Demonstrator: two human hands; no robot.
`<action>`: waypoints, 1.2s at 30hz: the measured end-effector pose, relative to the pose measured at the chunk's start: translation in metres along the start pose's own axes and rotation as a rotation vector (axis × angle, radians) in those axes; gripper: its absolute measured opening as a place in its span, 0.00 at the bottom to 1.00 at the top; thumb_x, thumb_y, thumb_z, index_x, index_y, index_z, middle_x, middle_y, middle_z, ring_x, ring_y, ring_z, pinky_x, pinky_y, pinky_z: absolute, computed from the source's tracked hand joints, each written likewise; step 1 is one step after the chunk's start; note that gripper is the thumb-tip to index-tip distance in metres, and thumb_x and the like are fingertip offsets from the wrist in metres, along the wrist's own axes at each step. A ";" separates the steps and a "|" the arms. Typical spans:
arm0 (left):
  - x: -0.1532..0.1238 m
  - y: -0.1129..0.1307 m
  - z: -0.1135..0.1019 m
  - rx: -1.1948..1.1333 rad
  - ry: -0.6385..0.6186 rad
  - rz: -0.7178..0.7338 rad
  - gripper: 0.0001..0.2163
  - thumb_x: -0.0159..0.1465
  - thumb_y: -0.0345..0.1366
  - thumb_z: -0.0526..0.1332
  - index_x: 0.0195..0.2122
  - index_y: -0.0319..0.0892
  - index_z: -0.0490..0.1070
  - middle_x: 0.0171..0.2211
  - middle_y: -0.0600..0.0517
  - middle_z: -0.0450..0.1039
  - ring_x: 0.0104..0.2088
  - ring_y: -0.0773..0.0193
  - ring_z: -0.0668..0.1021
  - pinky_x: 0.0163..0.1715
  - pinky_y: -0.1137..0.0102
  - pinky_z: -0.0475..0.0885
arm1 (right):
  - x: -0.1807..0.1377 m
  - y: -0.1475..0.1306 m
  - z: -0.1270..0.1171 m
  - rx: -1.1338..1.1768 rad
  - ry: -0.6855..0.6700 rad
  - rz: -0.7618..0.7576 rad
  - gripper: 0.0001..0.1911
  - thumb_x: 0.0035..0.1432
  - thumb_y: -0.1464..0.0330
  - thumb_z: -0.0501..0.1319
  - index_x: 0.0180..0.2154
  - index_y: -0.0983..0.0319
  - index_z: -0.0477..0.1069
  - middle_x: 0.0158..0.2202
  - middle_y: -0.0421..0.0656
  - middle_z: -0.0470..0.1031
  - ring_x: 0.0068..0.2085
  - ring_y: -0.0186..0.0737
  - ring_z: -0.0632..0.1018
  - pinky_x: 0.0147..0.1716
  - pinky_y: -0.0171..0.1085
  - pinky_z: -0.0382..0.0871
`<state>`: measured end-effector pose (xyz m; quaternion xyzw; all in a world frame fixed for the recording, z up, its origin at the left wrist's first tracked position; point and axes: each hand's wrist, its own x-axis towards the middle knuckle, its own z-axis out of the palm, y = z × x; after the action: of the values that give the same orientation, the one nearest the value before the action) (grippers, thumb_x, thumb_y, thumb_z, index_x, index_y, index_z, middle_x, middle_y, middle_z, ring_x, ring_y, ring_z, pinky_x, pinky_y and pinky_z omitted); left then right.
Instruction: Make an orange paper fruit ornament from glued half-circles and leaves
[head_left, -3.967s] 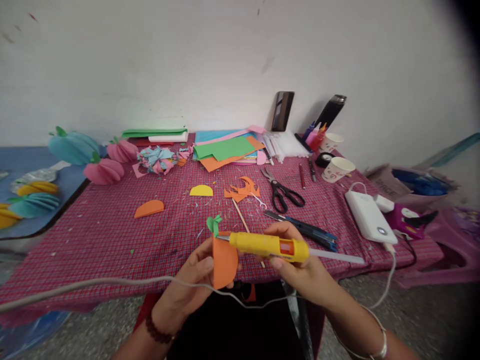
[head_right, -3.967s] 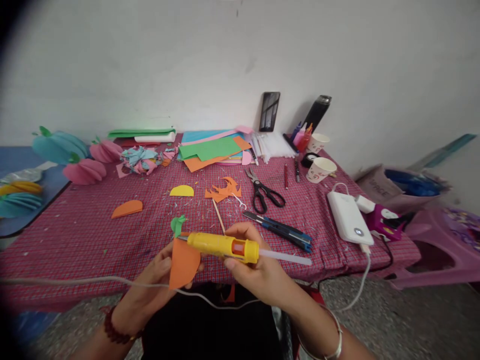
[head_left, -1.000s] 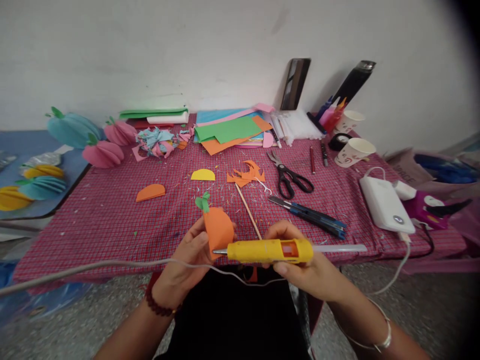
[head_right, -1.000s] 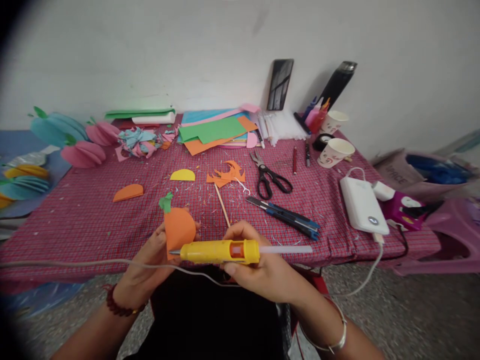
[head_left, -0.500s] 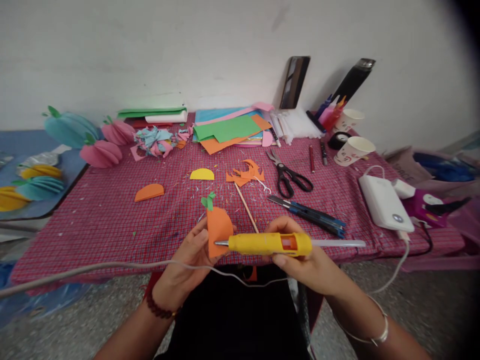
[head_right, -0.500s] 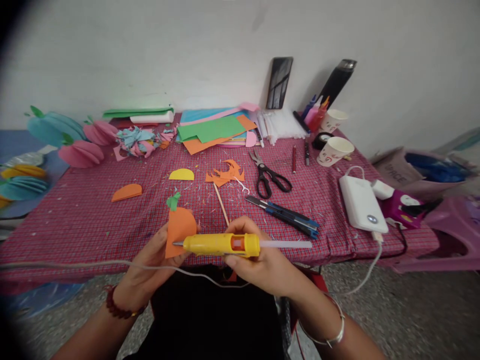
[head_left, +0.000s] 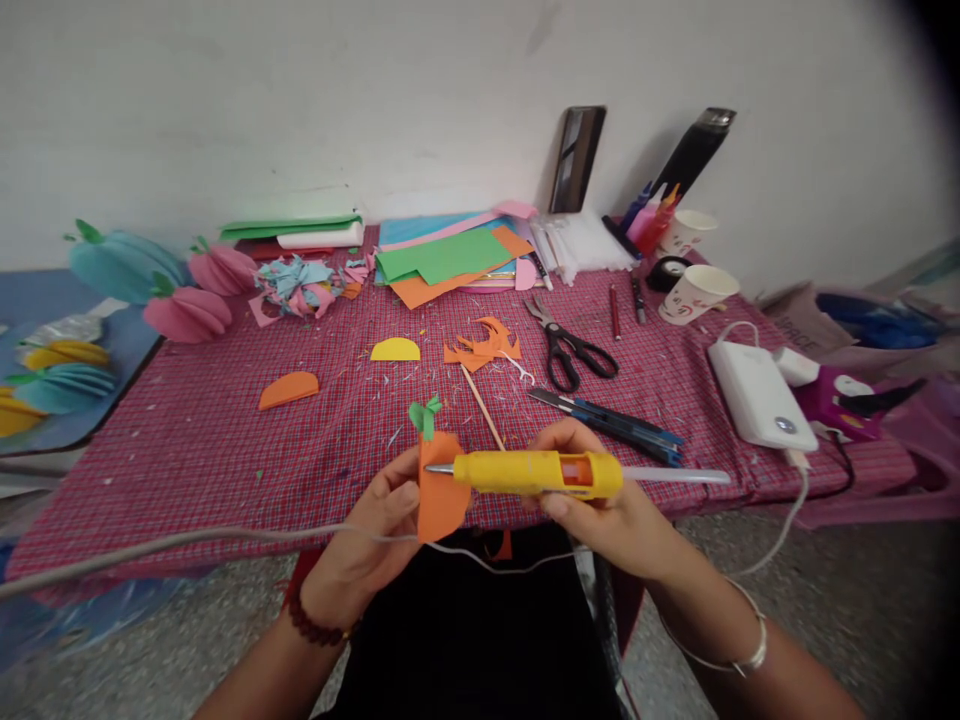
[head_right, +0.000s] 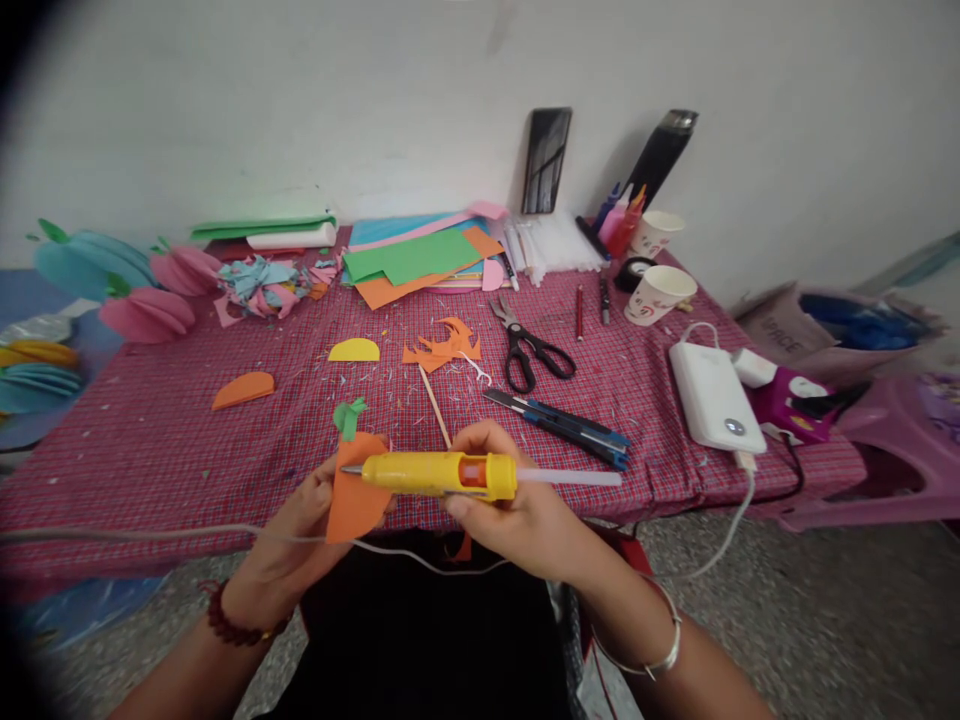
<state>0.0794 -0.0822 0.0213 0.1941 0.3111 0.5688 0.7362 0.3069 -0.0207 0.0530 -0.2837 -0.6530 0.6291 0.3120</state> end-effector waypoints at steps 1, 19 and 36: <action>0.000 -0.001 -0.001 0.001 -0.006 -0.008 0.22 0.53 0.39 0.73 0.49 0.44 0.77 0.42 0.53 0.82 0.37 0.65 0.82 0.39 0.75 0.77 | 0.000 0.000 0.000 -0.005 0.005 -0.005 0.12 0.61 0.69 0.60 0.44 0.56 0.59 0.33 0.37 0.63 0.29 0.31 0.66 0.26 0.30 0.62; -0.001 -0.001 0.000 -0.039 -0.008 -0.011 0.20 0.50 0.40 0.75 0.44 0.44 0.79 0.38 0.51 0.82 0.34 0.64 0.83 0.38 0.73 0.78 | 0.002 0.002 0.000 0.094 0.072 -0.029 0.12 0.62 0.62 0.61 0.44 0.54 0.59 0.36 0.38 0.64 0.31 0.33 0.69 0.26 0.31 0.61; -0.007 0.002 0.000 0.069 -0.062 -0.023 0.18 0.51 0.40 0.74 0.43 0.43 0.80 0.37 0.50 0.82 0.32 0.65 0.81 0.34 0.76 0.76 | 0.001 0.002 0.000 0.064 0.081 -0.008 0.12 0.61 0.63 0.61 0.43 0.55 0.60 0.36 0.39 0.65 0.33 0.35 0.71 0.29 0.34 0.64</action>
<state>0.0774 -0.0881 0.0240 0.2334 0.3098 0.5430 0.7447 0.3063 -0.0199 0.0506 -0.2962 -0.6207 0.6363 0.3495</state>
